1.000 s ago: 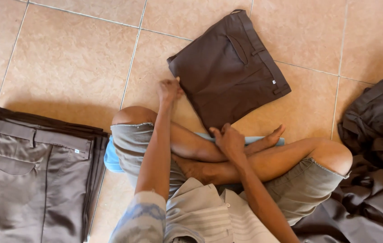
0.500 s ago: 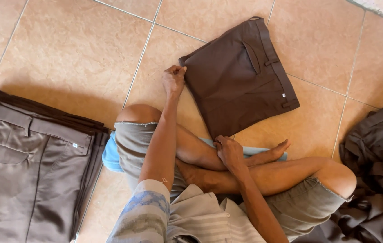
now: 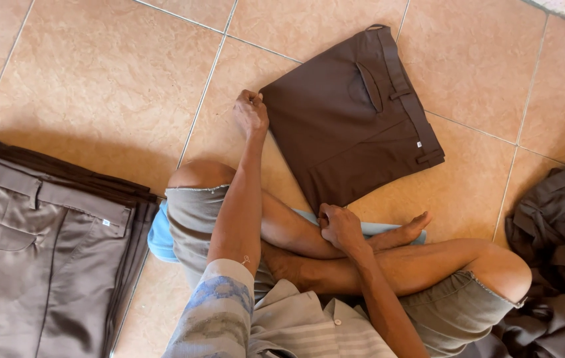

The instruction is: Folding brown trousers into a neat rectangular shape and stacking them on the floor.

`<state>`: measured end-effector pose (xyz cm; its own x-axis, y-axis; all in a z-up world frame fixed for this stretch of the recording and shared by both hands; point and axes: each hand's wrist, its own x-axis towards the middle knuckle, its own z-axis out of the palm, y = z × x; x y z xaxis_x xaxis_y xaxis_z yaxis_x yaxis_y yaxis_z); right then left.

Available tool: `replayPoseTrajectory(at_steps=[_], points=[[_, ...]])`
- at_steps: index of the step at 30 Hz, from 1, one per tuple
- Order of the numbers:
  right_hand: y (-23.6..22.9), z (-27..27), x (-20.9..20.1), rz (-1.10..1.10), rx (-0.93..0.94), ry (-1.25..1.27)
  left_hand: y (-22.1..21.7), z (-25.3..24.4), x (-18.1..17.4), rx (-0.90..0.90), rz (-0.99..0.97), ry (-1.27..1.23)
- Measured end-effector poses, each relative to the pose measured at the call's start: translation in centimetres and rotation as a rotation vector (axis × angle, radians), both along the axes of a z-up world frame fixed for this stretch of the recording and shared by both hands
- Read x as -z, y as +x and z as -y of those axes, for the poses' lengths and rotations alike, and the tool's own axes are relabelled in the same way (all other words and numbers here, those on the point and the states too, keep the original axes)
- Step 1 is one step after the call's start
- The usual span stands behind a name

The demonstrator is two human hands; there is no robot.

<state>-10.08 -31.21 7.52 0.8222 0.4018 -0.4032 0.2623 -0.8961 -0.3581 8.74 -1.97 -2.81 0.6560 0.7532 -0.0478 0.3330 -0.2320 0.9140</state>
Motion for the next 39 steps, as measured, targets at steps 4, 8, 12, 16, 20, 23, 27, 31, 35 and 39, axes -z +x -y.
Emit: replayPoseTrajectory(at_steps=[4,8,12,16,20,23,27,31,35,39], points=[[0.4,-0.5,-0.8,-0.068,0.029,-0.003,0.2,0.2,-0.6,0.024,-0.074,0.122],[0.5,-0.4,-0.9,-0.108,0.061,0.017,-1.3,0.5,-4.7,0.11,-0.093,0.148],[0.2,-0.5,-1.9,-0.121,0.11,0.046,-0.1,-0.1,-0.9,0.064,-0.057,0.139],[-0.1,-0.3,-2.3,-0.115,0.139,0.114,-2.0,0.5,10.1,-0.146,0.088,0.69],[-0.3,0.2,-0.8,-0.099,0.114,0.139,-10.8,5.9,-6.1,0.436,-0.506,-0.081],[0.4,0.8,-0.2,-0.181,0.104,0.154,-12.0,9.6,-3.9,0.514,-0.511,-0.157],[0.2,0.4,-3.8,-0.237,0.136,0.215,-10.6,8.1,0.6,0.48,-0.5,-0.156],[-0.5,1.0,-2.8,-0.186,0.185,0.286,-8.9,2.5,0.2,0.349,-0.206,0.171],[-0.1,2.1,0.3,0.113,0.342,0.475,-7.9,-1.1,0.1,0.093,-0.26,0.409],[3.9,2.8,-3.0,0.451,0.593,0.518,-8.6,4.2,-5.6,0.061,-0.315,0.648]])
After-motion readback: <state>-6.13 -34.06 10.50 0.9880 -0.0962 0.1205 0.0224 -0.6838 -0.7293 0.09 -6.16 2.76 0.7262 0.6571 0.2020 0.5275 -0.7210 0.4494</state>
